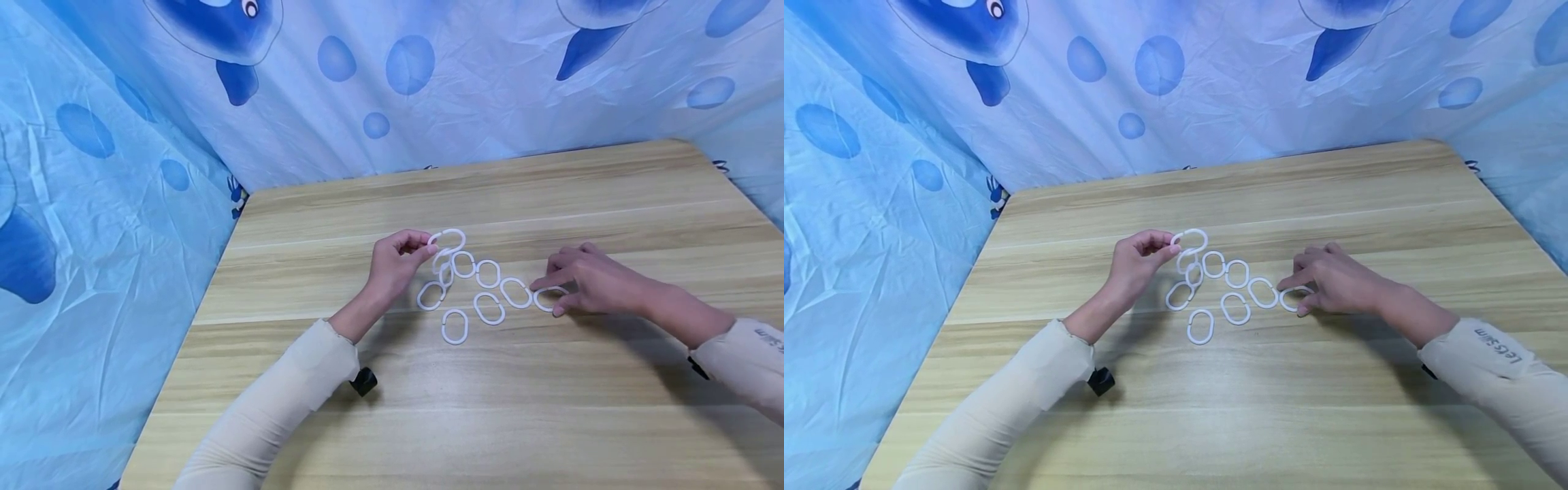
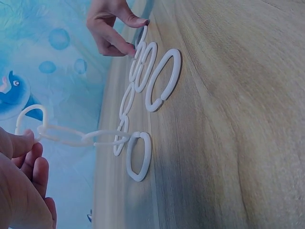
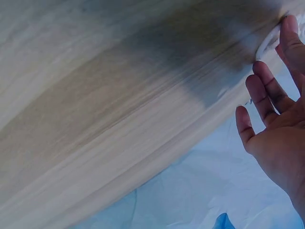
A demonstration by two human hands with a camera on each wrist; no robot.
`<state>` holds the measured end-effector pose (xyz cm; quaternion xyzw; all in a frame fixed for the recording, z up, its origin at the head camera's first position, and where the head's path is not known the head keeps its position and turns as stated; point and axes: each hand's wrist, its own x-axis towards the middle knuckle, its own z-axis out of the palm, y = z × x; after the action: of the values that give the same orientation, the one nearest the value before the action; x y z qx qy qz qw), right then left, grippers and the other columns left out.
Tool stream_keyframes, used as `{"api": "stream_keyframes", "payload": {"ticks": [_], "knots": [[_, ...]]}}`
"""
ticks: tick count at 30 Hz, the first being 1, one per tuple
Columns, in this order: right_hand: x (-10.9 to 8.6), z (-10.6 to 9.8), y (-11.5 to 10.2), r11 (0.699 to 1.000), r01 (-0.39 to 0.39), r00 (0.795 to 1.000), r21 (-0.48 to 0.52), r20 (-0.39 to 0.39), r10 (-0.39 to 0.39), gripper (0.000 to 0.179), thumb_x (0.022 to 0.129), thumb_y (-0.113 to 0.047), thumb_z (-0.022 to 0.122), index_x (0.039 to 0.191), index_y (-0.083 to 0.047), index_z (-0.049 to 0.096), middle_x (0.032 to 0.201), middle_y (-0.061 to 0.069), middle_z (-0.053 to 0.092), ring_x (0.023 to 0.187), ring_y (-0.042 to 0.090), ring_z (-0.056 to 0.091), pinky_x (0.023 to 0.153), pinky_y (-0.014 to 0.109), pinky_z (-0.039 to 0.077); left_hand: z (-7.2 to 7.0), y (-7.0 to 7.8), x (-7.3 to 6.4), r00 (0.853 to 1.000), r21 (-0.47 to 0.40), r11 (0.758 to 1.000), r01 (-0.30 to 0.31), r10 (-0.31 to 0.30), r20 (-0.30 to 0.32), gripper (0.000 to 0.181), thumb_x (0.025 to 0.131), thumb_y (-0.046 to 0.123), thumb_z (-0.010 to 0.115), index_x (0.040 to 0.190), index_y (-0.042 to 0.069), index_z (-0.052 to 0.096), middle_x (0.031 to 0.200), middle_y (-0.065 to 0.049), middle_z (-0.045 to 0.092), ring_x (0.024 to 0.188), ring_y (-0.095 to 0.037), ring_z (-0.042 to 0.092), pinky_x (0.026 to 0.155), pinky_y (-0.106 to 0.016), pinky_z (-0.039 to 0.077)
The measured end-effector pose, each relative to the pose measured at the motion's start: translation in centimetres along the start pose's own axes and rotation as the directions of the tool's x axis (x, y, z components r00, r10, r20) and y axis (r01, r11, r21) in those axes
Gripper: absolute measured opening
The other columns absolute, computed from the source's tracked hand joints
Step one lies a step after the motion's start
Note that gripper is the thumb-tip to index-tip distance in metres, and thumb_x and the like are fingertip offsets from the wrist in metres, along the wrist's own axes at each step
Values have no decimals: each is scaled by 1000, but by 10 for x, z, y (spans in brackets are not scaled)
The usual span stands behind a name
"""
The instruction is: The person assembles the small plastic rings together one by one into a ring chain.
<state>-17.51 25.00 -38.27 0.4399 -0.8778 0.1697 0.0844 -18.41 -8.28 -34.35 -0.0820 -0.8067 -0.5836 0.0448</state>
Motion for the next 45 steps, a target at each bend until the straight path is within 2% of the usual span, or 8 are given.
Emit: {"api": "stream_keyframes", "payload": {"ticks": [20, 25, 28, 32, 37, 40, 43, 45], "knots": [[-9, 7, -5, 978, 128, 991, -166, -27, -134, 38, 71, -20, 81, 108, -15, 72, 81, -6, 51, 73, 13, 46, 72, 41, 38, 1, 0, -2, 999, -13, 999, 37, -37, -8, 10, 84, 9, 75, 92, 3, 72, 83, -4, 67, 73, -9, 55, 68, -19, 46], [-5, 5, -6, 962, 154, 987, -225, -20, -162, 26, 82, -18, 70, 107, -10, 68, 76, -4, 51, 71, 17, 51, 74, 44, 41, 1, 1, -2, 1000, -16, 999, 28, -28, -8, 11, 84, 9, 75, 92, 3, 72, 83, -5, 67, 73, -9, 55, 68, -19, 46], [-3, 3, -8, 954, 161, 986, -254, -8, -169, 25, 82, -9, 65, 106, -8, 66, 76, 0, 55, 71, 19, 54, 76, 46, 42, 1, 1, -2, 1000, -14, 1000, 22, -23, -9, 11, 83, 8, 75, 92, 3, 72, 83, -5, 68, 73, -9, 55, 67, -19, 46], [-1, 0, -5, 946, 176, 982, -274, -17, -187, 33, 72, 3, 64, 105, -1, 67, 79, 7, 64, 72, 23, 62, 78, 48, 46, 2, 1, -2, 1000, -9, 1000, 20, -20, -6, 11, 83, 9, 75, 92, 3, 72, 83, -5, 68, 73, -9, 55, 68, -19, 46], [3, -1, 4, 928, 209, 961, -308, -113, -253, 29, 69, 10, 59, 97, 4, 63, 77, 12, 68, 67, 25, 63, 79, 50, 48, 2, 1, -2, 1000, -12, 1000, 22, -22, -4, 11, 84, 9, 75, 92, 3, 72, 84, -5, 67, 74, -9, 56, 68, -19, 46], [9, -5, 5, 938, 180, 947, -297, -206, -247, 16, 88, 2, 48, 96, 5, 61, 69, 11, 65, 60, 25, 61, 79, 51, 48, 2, 1, -2, 1000, -11, 1000, 24, -24, 0, 11, 84, 9, 75, 92, 3, 72, 83, -5, 67, 74, -9, 55, 67, -19, 46], [17, -10, 2, 963, 116, 933, -242, -306, -189, 37, 102, -19, 35, 96, 5, 62, 64, 10, 63, 57, 24, 61, 78, 51, 48, 2, 0, -1, 1000, -7, 1000, 21, -21, 3, 11, 84, 9, 75, 92, 3, 72, 83, -4, 67, 74, -10, 55, 67, -18, 46], [23, -13, -2, 980, 60, 925, -191, -359, -127, 38, 103, -22, 38, 96, 4, 65, 65, 8, 65, 59, 25, 62, 77, 50, 49, 2, 0, -1, 1000, -6, 1000, 18, -18, 2, 11, 84, 9, 75, 92, 3, 72, 83, -4, 67, 74, -10, 55, 67, -18, 46]]}}
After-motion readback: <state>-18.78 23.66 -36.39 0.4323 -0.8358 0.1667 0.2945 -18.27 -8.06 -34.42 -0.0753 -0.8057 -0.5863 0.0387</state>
